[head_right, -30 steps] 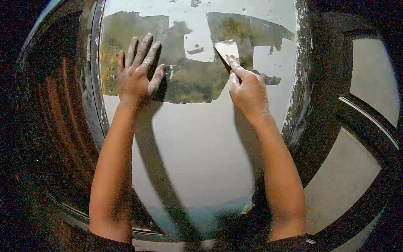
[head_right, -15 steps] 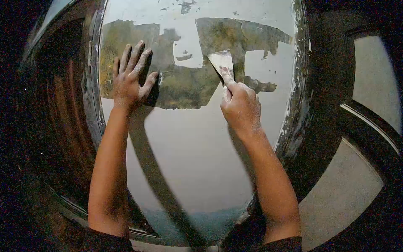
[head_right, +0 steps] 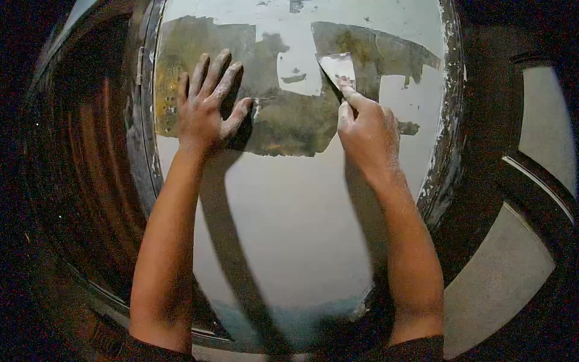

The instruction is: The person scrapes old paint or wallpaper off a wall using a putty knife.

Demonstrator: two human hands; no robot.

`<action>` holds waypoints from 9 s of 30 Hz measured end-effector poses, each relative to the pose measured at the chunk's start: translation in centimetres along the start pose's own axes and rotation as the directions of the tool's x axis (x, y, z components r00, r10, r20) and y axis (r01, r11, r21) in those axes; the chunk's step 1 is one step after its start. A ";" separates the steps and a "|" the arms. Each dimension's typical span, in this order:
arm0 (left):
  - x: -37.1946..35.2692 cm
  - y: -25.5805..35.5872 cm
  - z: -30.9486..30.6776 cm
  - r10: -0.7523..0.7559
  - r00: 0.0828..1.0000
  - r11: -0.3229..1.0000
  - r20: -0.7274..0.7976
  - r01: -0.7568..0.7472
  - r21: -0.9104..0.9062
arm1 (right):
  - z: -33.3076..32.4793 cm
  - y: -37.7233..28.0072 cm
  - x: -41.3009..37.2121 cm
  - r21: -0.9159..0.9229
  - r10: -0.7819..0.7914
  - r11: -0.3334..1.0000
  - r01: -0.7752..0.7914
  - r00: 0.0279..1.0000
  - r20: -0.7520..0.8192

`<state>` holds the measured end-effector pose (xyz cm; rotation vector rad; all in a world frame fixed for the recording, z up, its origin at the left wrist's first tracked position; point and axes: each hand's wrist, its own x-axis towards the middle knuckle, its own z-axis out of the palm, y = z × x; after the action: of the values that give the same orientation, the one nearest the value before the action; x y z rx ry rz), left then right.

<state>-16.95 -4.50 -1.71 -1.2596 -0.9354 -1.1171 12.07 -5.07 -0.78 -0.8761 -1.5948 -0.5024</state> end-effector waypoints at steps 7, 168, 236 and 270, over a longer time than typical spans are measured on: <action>-0.1 0.0 0.0 -0.017 1.000 1.000 0.009 0.017 -0.003 | -0.1 -1.2 0.2 -0.001 0.080 0.997 -0.080 0.997 0.019; 2.6 15.9 5.2 0.089 0.995 0.995 0.053 -0.087 -0.042 | -2.1 10.0 -3.6 -0.061 0.147 0.987 -0.151 0.987 -0.064; 1.9 15.9 5.0 0.062 0.998 0.998 0.030 -0.063 0.002 | -6.3 13.7 -0.3 -0.028 0.127 0.991 -0.128 0.991 -0.029; 1.7 15.6 4.0 0.068 0.991 0.987 0.117 -0.049 -0.154 | -3.2 9.2 -6.1 -0.003 0.058 0.998 -0.058 0.995 0.084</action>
<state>-1.18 -1.18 -3.24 -1.4840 -0.9116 -1.0900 21.36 -3.27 -7.31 -0.9522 -1.6404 -0.4303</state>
